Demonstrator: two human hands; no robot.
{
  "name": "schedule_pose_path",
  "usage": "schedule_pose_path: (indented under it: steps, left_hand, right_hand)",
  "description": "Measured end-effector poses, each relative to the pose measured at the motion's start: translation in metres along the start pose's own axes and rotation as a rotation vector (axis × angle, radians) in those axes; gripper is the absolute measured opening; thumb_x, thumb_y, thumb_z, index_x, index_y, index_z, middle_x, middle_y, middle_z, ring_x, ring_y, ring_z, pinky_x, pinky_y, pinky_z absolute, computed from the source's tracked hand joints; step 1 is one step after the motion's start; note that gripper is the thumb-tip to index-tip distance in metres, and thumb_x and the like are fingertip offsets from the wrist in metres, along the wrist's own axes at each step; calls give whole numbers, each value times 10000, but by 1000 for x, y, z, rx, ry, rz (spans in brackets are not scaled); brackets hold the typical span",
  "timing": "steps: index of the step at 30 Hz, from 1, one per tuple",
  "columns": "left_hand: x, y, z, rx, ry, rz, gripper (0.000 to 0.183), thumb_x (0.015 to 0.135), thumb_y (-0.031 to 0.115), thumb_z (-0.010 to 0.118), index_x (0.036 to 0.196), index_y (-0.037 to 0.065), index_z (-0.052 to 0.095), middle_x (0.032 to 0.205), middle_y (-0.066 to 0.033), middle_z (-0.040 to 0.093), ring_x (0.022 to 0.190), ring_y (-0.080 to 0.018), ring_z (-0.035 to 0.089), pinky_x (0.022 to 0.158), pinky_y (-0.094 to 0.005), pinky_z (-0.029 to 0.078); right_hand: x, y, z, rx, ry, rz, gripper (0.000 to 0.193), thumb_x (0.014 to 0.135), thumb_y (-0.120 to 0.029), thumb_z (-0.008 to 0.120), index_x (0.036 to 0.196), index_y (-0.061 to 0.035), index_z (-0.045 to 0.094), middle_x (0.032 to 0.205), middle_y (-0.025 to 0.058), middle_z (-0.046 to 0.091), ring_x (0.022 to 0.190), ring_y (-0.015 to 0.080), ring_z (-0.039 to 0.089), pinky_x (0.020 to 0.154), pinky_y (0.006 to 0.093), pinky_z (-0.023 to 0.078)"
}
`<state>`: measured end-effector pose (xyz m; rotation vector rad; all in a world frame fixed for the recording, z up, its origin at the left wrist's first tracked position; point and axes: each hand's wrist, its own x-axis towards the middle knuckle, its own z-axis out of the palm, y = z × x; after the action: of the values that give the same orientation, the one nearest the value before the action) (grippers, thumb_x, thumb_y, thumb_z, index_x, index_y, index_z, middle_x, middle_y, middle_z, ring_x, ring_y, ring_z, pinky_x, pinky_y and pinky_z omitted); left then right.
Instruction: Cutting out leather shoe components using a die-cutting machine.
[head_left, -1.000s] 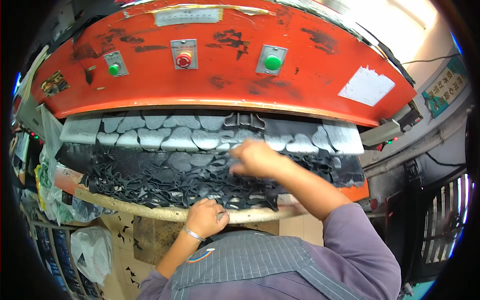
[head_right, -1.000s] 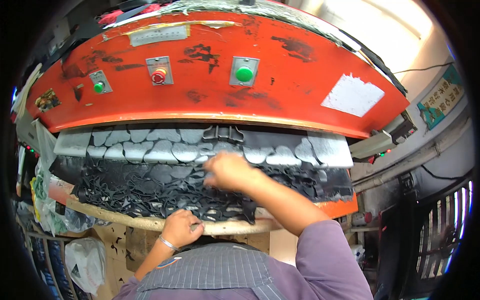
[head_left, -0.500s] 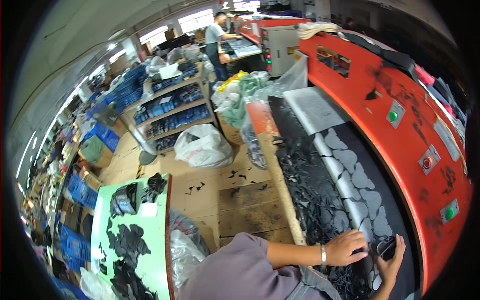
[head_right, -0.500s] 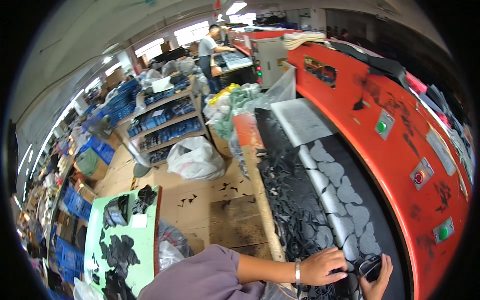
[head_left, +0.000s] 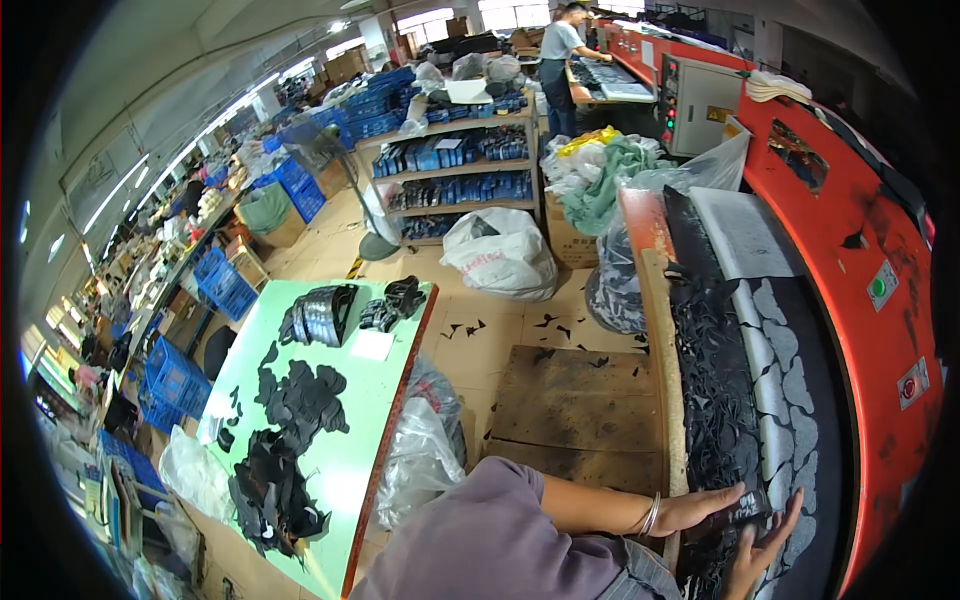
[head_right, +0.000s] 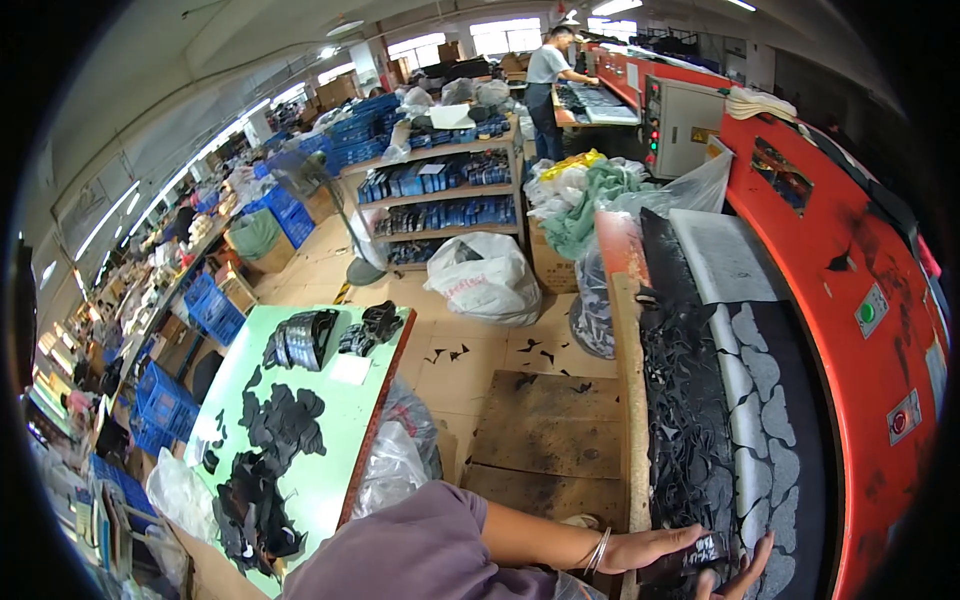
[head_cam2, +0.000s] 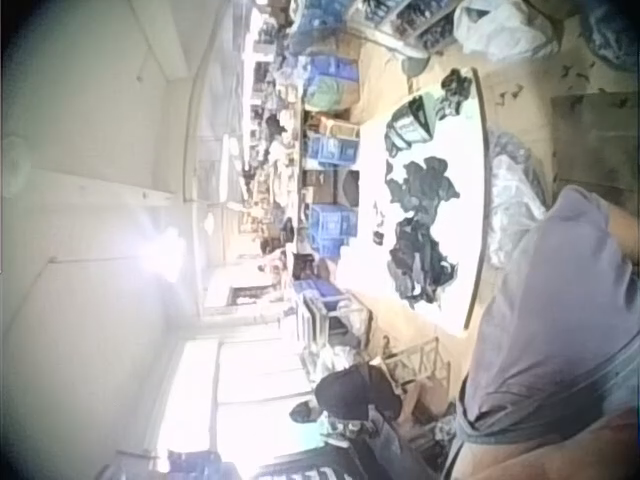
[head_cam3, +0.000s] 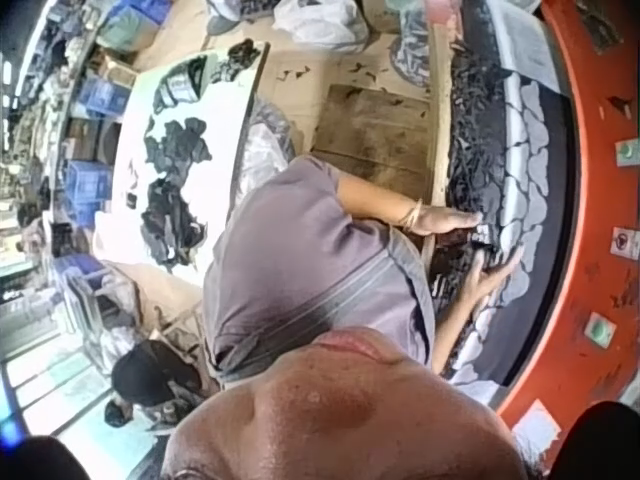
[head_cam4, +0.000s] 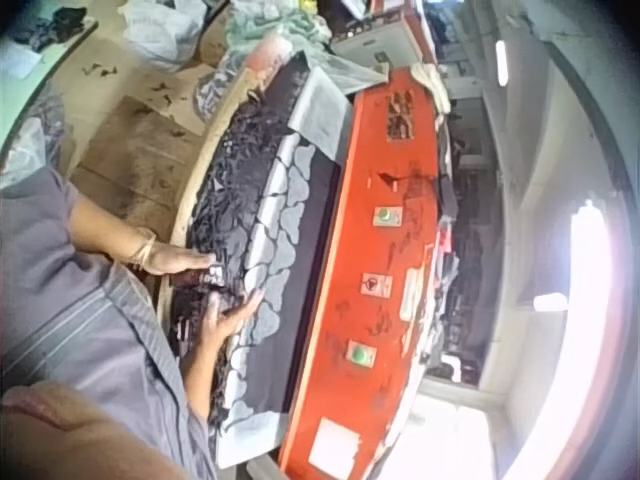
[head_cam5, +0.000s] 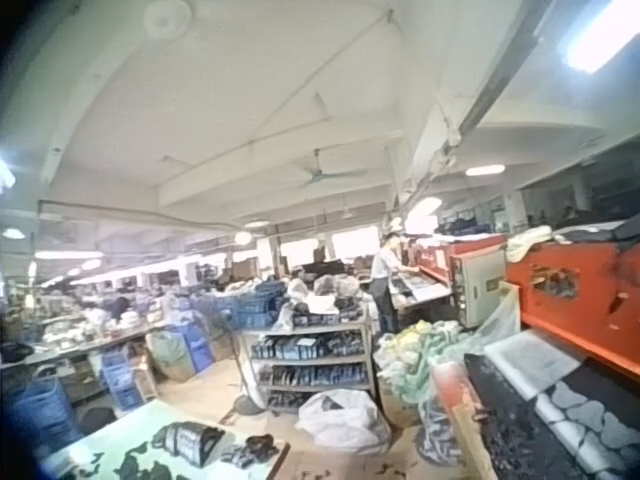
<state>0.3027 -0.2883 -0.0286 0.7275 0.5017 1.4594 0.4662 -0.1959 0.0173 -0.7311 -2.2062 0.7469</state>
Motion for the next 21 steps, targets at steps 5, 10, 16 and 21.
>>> schedule_pose_path:
  steps: [5,10,16,21]
  left_hand:
    - [-10,1,11,21,-130,145,677,992,418,451,1480,47,164,1298,-75,427,1275,-168,367,1094,-312,249]
    - [-17,-9,-1,29,-172,160,1011,800,329,700,1509,88,21,1354,-149,420,1278,-225,384,1084,-368,280]
    - [-34,-18,-1,128,-134,196,1043,797,271,717,1509,100,-25,1367,-178,416,1257,-251,418,1080,-366,308]
    - [-63,-12,-6,444,110,377,785,897,301,639,1477,57,170,1308,-128,497,1205,-197,476,1027,-314,375]
  right_hand:
    - [-26,-25,12,379,-48,542,701,920,-407,579,1384,74,370,1380,262,445,1254,333,468,1047,393,368]
    - [-16,-17,19,293,-108,477,700,919,-407,581,1384,72,372,1378,262,448,1250,335,472,1044,393,371]
    - [-17,-27,24,184,-176,346,699,918,-408,584,1384,69,375,1375,261,452,1242,338,478,1040,393,377]
    - [-11,-39,41,116,-276,185,698,917,-408,586,1385,66,377,1372,261,455,1236,341,483,1037,392,381]
